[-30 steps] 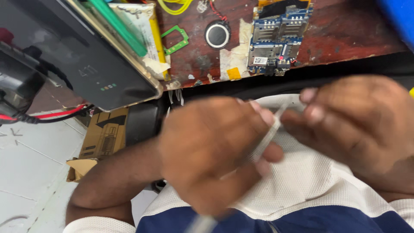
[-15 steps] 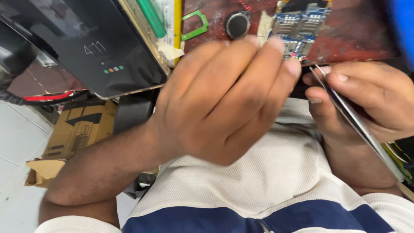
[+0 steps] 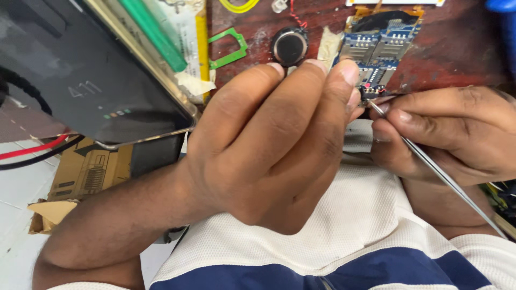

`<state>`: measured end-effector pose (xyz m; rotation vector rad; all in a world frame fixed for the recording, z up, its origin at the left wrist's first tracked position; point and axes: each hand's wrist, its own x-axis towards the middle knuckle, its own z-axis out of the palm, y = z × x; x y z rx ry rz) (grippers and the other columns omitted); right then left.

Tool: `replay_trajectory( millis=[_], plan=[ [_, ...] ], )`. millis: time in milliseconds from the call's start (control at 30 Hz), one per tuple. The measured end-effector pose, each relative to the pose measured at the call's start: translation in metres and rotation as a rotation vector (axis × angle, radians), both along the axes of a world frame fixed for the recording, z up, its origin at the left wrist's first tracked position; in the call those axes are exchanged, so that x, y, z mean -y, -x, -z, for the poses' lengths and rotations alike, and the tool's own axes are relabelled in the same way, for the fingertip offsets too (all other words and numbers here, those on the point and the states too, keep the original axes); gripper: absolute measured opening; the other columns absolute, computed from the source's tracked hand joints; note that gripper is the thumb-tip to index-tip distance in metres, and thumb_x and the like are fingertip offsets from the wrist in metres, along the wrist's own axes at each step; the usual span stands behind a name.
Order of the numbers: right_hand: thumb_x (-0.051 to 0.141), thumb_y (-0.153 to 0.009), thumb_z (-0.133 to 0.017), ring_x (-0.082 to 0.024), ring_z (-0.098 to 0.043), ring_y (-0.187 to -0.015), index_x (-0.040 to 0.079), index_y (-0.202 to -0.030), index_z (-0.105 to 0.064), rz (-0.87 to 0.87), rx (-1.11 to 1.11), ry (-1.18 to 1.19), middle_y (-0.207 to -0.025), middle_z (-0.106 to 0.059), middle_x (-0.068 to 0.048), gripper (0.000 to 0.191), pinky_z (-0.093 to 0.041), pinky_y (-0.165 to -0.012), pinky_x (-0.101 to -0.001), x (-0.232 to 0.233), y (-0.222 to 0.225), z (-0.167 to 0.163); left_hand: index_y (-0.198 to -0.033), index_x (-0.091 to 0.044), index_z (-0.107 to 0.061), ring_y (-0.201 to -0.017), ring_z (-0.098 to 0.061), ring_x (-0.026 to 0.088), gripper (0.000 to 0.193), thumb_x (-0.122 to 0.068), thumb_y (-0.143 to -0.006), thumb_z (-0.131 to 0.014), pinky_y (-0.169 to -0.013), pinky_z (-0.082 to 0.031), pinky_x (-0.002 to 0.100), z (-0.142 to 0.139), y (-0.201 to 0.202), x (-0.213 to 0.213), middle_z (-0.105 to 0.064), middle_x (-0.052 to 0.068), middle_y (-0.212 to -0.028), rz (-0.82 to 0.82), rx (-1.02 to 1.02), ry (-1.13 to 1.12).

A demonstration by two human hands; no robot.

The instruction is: The person sits at a cluttered repair workbench and works on a phone motherboard held at the bench edge. They use tweezers to position and hold components and wires, solder the board with a soldering iron, and use blue-handled wire cutters to trim a wire.

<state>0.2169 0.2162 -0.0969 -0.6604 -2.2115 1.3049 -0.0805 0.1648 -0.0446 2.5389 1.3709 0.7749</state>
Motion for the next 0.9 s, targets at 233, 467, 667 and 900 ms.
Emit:
replay_trajectory(
  millis=[233, 467, 667, 900],
  plan=[
    [-0.003, -0.080, -0.088, -0.022, -0.072, -0.080, -0.003, -0.102, -0.071, 0.008, 0.127, 0.035, -0.093, -0.070, -0.015, 0.029, -0.060, -0.073, -0.0310, -0.020, 0.051, -0.036, -0.105, 0.018, -0.069, -0.111, -0.064, 0.028, 0.009, 0.010, -0.102, -0.068, -0.090, -0.051, 0.038, 0.000, -0.002, -0.003, -0.070, 0.020, -0.112, -0.017, -0.021, -0.029],
    [-0.003, -0.078, -0.085, -0.022, -0.072, -0.083, -0.004, -0.102, -0.071, -0.012, 0.229, 0.020, -0.094, -0.070, -0.015, 0.028, -0.059, -0.076, -0.0309, -0.017, 0.048, -0.042, -0.107, 0.018, -0.070, -0.109, -0.066, 0.027, 0.011, 0.009, -0.101, -0.070, -0.090, -0.052, 0.039, 0.002, -0.006, -0.003, -0.071, 0.019, -0.110, -0.047, 0.006, -0.020],
    [-0.003, -0.074, -0.086, -0.023, -0.071, -0.081, -0.006, -0.100, -0.070, -0.061, 0.163, -0.031, -0.092, -0.070, -0.017, 0.031, -0.059, -0.072, -0.0304, -0.008, 0.018, -0.023, -0.108, 0.018, -0.069, -0.111, -0.066, 0.028, 0.010, 0.010, -0.101, -0.070, -0.090, -0.052, 0.039, 0.004, -0.005, -0.001, -0.070, 0.019, -0.111, -0.043, 0.008, -0.018],
    [-0.001, -0.073, -0.088, -0.020, -0.070, -0.078, -0.005, -0.100, -0.070, -0.078, 0.128, -0.062, -0.090, -0.069, -0.017, 0.033, -0.060, -0.068, -0.0296, -0.006, 0.005, -0.011, -0.109, 0.020, -0.068, -0.111, -0.065, 0.029, 0.015, 0.012, -0.097, -0.068, -0.089, -0.054, 0.040, 0.008, -0.004, 0.000, -0.069, 0.022, -0.111, -0.040, 0.039, -0.018]
  ],
)
